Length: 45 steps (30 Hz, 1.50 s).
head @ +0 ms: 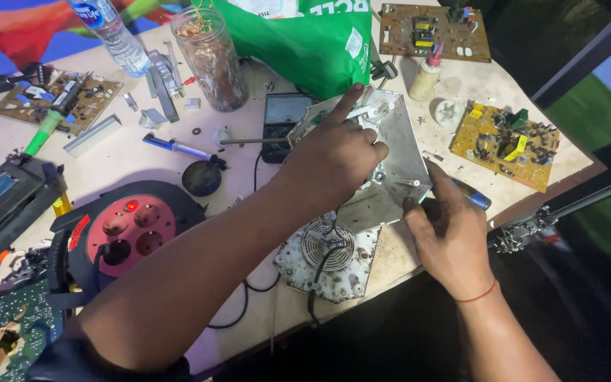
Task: Disassembling and inspecting the internal motor and wiring of a blender for repair or testing
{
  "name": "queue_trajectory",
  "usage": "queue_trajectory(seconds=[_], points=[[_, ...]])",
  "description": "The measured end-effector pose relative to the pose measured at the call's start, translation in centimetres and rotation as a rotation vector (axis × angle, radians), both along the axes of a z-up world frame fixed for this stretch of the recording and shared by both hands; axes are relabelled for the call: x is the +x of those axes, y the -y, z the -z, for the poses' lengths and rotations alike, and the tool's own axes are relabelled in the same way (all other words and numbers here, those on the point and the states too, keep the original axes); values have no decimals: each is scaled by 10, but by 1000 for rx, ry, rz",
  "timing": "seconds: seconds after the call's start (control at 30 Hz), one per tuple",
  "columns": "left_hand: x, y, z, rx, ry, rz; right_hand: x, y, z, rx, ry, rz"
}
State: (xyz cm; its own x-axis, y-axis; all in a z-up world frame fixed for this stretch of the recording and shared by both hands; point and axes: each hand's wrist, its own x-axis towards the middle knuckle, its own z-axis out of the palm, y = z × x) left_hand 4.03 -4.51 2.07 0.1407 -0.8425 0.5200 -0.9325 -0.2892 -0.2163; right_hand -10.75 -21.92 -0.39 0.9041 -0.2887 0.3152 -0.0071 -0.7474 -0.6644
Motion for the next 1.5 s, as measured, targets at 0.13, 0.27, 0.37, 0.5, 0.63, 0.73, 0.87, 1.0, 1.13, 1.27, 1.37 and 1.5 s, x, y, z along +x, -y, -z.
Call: queue_trajectory(seconds=[0.13, 0.27, 0.37, 0.5, 0.63, 0.73, 0.87, 1.0, 1.13, 1.27, 1.37, 1.5], points=[[1, 4, -2, 92, -45, -53, 0, 1, 1, -13, -15, 13], [1, 5, 0, 127, -19, -101, -1, -3, -4, -4, -6, 0], [0, 3, -5, 144, -47, -98, 0, -4, -12, 17, -49, 8], [-6, 6, -30, 338, -260, -197, 9, 7, -22, 12, -215, 0], [-17, 7, -41, 404, -376, -359, 26, 9, -63, -168, -363, -40], [-21, 8, -53, 463, -480, -422, 41, 23, -68, -334, -99, -154], [-9, 9, -36, 414, -452, -372, 56, 39, -61, -515, 227, -401], [-8, 12, -37, 461, -489, -361, 67, 25, -71, -568, -267, -288], [-1, 14, -32, 450, -473, -364, 63, 10, -81, -689, -106, -227], [-1, 12, -32, 421, -428, -376, 63, 3, -84, -915, -109, -192], [-6, 11, -41, 398, -451, -377, 66, -21, -106, -802, -400, -154], [10, 20, -24, 367, -383, -366, 91, -13, -88, -764, -666, -120]])
